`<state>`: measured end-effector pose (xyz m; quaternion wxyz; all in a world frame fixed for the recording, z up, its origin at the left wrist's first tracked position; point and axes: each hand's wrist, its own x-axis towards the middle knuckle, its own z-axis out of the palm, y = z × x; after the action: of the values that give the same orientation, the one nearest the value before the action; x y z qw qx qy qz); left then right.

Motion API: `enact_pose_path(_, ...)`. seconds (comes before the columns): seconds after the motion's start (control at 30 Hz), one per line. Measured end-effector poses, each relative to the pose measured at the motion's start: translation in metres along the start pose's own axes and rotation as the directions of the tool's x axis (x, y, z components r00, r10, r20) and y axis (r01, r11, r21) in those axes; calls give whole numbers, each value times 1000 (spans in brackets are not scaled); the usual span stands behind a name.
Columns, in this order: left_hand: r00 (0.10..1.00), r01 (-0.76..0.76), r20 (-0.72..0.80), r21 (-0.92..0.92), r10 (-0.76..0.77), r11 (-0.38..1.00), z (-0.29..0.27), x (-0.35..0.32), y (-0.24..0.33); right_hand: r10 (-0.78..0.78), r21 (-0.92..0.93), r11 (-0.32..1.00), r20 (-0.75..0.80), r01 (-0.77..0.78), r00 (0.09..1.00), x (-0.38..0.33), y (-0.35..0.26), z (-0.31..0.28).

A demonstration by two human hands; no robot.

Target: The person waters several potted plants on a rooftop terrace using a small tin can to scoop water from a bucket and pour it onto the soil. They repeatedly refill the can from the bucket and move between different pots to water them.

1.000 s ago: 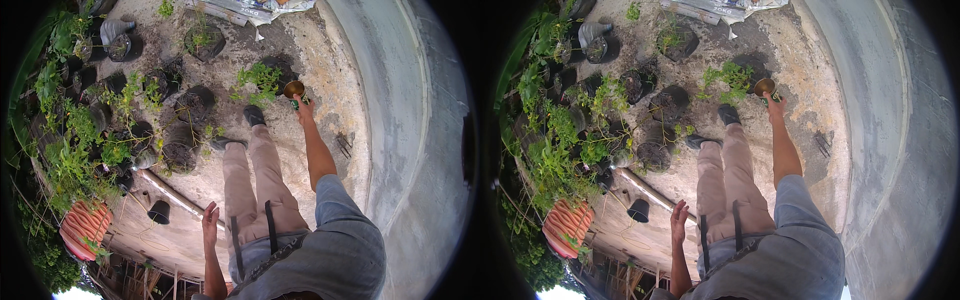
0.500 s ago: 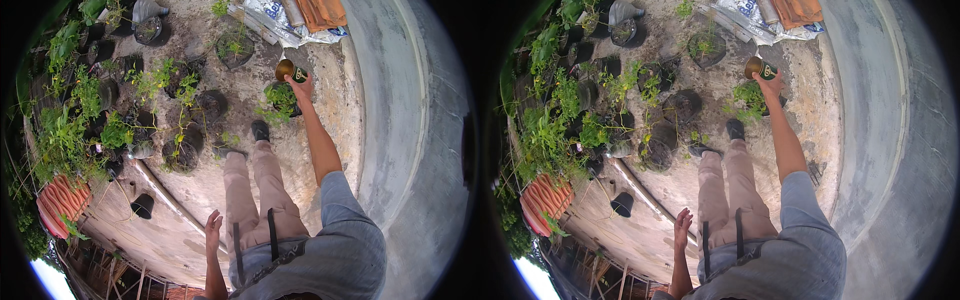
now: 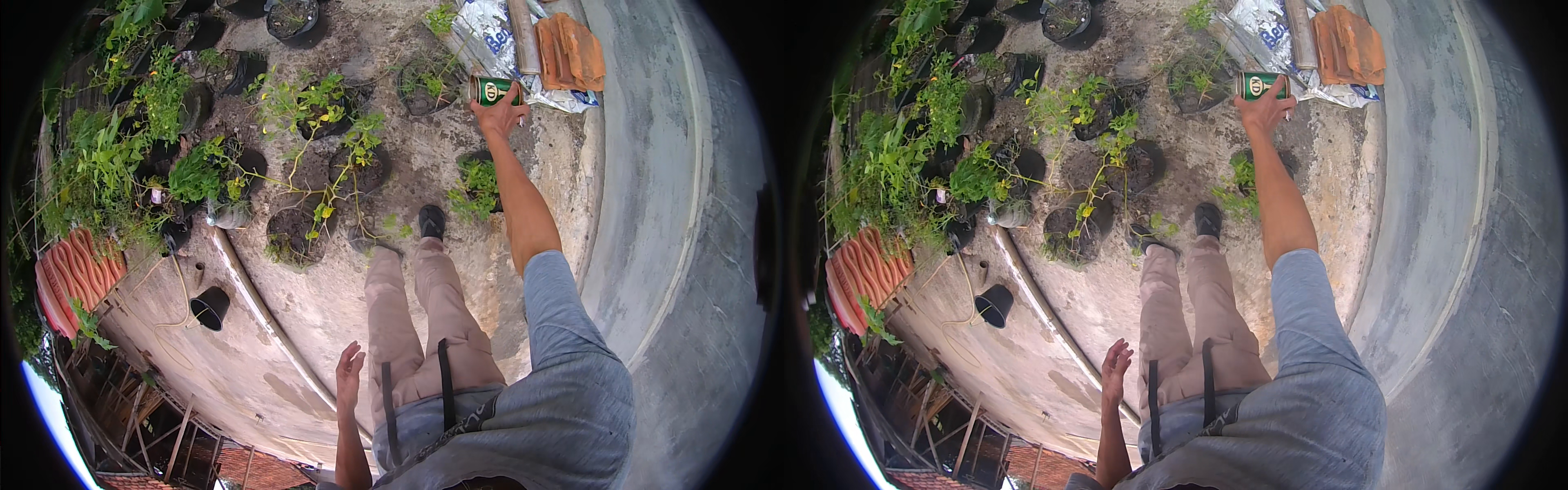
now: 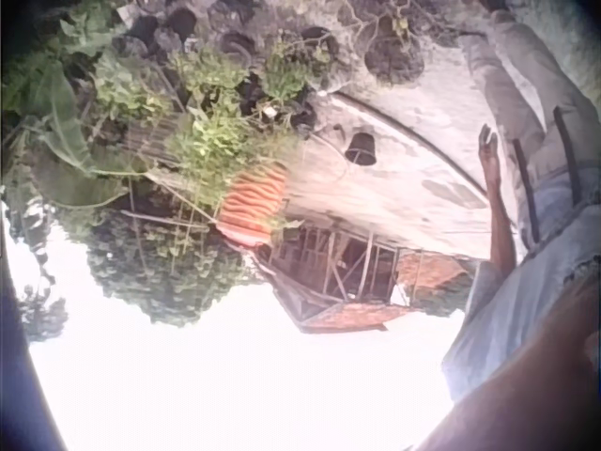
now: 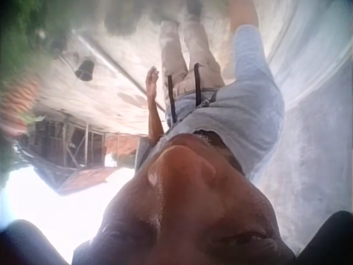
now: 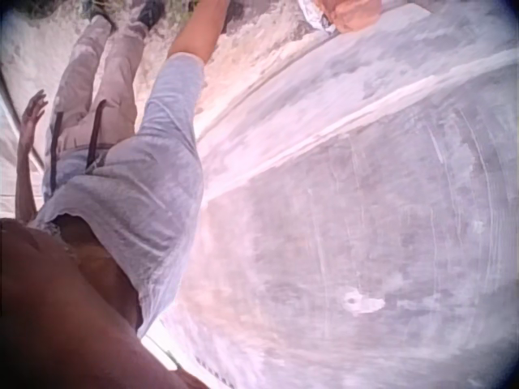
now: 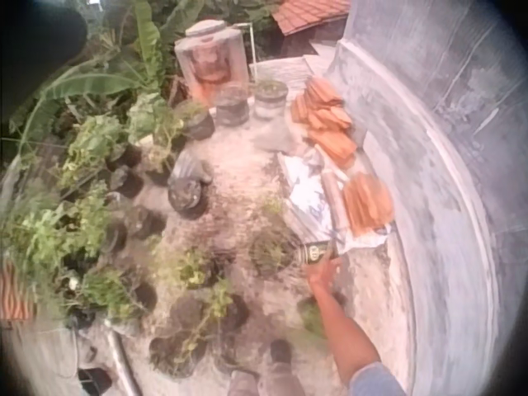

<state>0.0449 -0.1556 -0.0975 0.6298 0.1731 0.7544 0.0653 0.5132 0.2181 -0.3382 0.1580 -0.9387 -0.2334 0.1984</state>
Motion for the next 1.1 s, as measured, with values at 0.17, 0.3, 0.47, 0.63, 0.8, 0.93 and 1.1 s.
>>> enact_pose_path(0.17,1000,-6,-2,-34,6,999,5,-8,5,-120,-93,989,-48,115,992,-14,-26,-16)
enact_pose_path(0.3,999,-28,-18,-71,27,997,5,-16,2,-324,-220,930,-115,294,939,-22,-41,-39)
enact_pose_path(0.47,997,-59,-46,-120,54,991,4,-39,-12,-481,-331,844,-114,423,870,-32,-56,-80)
enact_pose_path(0.63,992,-99,-86,-127,88,987,-6,-67,-40,-128,-67,991,-193,117,973,-70,-52,-122)
enact_pose_path(0.8,982,-177,-113,-230,154,957,-40,-86,-88,606,703,483,162,-522,779,-140,19,-165)
enact_pose_path(0.93,979,-170,-154,-268,132,948,-76,-93,-134,761,802,344,67,-489,645,-212,142,-172)
enact_pose_path(1.1,979,-166,-163,-267,125,949,-131,-78,-231,813,766,304,101,-567,573,-366,204,-189)
